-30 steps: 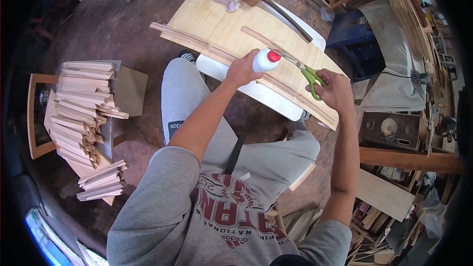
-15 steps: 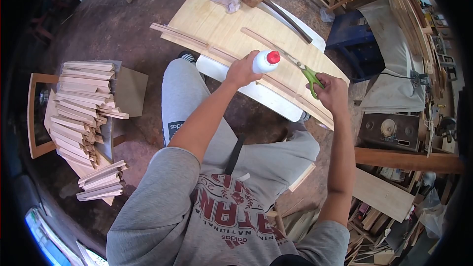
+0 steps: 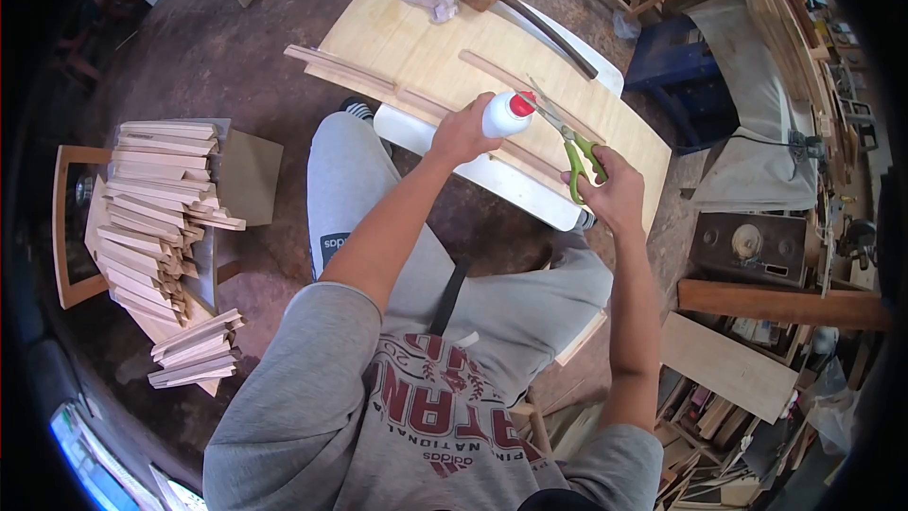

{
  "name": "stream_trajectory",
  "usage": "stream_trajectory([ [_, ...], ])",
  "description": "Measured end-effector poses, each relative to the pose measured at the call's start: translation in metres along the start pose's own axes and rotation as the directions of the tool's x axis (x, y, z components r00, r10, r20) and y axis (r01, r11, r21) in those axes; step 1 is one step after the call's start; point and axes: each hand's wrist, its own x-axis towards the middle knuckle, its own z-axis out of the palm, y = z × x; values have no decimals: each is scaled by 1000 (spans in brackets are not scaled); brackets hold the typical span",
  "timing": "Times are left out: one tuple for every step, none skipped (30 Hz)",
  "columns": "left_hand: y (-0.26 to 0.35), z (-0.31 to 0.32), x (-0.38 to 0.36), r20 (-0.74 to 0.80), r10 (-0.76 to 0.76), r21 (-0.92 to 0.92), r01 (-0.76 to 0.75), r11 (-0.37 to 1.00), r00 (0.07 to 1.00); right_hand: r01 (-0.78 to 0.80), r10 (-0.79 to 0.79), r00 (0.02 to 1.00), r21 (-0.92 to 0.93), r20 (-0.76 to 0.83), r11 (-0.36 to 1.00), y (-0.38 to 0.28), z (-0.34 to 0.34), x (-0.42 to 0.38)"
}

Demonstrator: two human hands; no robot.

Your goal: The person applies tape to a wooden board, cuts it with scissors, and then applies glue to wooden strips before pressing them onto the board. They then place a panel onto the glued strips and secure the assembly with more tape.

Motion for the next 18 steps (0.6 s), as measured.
stream_trajectory([
  [1,0,0,2,-2,-2,2,1000,1000,-2,2,1000,2,3,1000,0,3,-1],
  [1,-1,0,6,-3,0,3,1000,1000,-3,3,1000,3,6,1000,0,5,-1],
  [1,-1,0,10,-3,3,3,1000,1000,3,-4,1000,-5,-3,1000,0,7,-2],
  [2,-1,0,13,-4,5,4,1000,1000,11,-11,1000,-14,-12,1000,0,8,-2],
  [2,-2,0,12,-1,1,1,1000,1000,18,-19,1000,-23,-21,1000,1,9,-1],
  [2,-2,-1,11,2,-2,-2,1000,1000,18,-18,1000,-28,-18,999,1,9,0],
  [2,-2,-1,9,5,-5,-5,1000,1000,17,-18,1000,-33,-16,999,2,9,1],
  [2,-2,-1,8,5,-5,-5,1000,1000,17,-18,1000,-38,-14,999,3,9,2],
  [2,-2,-1,7,5,-5,-5,1000,1000,19,-20,1000,-44,-18,999,3,10,3],
  [2,-2,-1,7,6,-6,-6,1000,1000,21,-22,999,-51,-22,998,4,10,3],
  [2,-2,0,6,9,-7,-9,1000,1000,23,-25,999,-59,-27,998,4,10,3],
  [1,-2,0,6,11,-8,-11,1000,1000,28,-29,999,-49,-33,998,3,10,3],
  [1,-1,0,6,13,-10,-13,1000,1000,32,-34,999,-39,-39,999,2,9,3],
  [1,-2,-1,5,15,-11,-15,1000,1000,36,-38,998,-29,-45,999,1,9,2],
  [1,-2,-1,4,17,-12,-17,1000,1000,35,-36,998,-25,-43,999,0,9,2],
  [1,-2,-1,3,19,-14,-19,1000,1000,34,-35,999,-21,-40,999,-1,9,2],
  [1,-2,-1,2,20,-14,-20,1000,1000,32,-33,999,-17,-38,999,-1,9,2],
  [0,-2,-1,1,20,-14,-20,1000,1000,28,-29,999,-15,-37,999,0,10,2],
])
